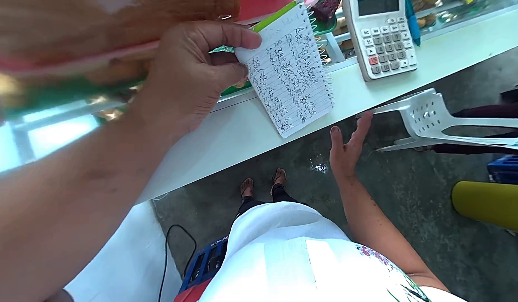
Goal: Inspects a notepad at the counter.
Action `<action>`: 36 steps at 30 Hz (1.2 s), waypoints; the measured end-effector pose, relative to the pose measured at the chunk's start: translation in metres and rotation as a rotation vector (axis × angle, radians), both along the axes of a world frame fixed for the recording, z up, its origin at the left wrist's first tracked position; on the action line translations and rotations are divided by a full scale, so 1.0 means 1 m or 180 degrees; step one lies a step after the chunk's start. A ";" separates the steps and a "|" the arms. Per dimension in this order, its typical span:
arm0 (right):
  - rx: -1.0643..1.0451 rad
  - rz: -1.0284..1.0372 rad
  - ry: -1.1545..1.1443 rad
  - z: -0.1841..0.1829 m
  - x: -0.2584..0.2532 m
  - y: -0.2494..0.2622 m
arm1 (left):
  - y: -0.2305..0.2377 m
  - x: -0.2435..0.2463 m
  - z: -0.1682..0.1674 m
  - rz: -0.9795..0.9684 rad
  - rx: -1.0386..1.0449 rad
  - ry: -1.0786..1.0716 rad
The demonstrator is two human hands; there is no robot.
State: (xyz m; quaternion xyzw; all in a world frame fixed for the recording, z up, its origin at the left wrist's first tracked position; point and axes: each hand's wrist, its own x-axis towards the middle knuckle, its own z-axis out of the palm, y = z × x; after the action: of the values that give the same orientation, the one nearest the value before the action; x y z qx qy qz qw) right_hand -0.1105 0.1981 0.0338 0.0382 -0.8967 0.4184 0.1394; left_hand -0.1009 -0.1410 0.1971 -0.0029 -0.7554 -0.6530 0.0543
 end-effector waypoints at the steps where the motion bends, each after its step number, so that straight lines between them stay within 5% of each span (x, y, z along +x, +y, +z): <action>1: -0.0240 -0.0127 -0.0480 -0.001 -0.006 0.002 | 0.000 0.000 0.000 0.0000 0.0031 -0.0007; 4: -0.0822 -0.0090 -0.0959 -0.010 -0.029 -0.003 | -0.001 -0.001 -0.001 -0.0018 0.0118 0.0016; 9: -0.1461 -0.0152 -0.0561 -0.021 -0.053 -0.027 | -0.001 -0.001 -0.001 -0.0016 0.0099 0.0021; 15: -0.1362 -0.0470 -0.0230 -0.042 -0.065 -0.046 | 0.000 -0.002 -0.001 -0.0046 0.0031 0.0091; 21: -0.0584 -0.0874 0.0067 -0.051 -0.072 -0.055 | 0.004 -0.003 0.003 -0.0075 0.0187 0.0022; 36: -0.0266 -0.1063 0.0112 -0.055 -0.073 -0.059 | 0.004 -0.005 0.006 -0.0183 0.0545 -0.0074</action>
State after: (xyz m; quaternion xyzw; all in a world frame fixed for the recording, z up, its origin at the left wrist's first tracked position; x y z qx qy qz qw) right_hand -0.1836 0.1393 -0.0215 -0.1098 -0.8699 0.4256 0.2240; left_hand -0.1059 -0.1373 0.2033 -0.0123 -0.6970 -0.7165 0.0268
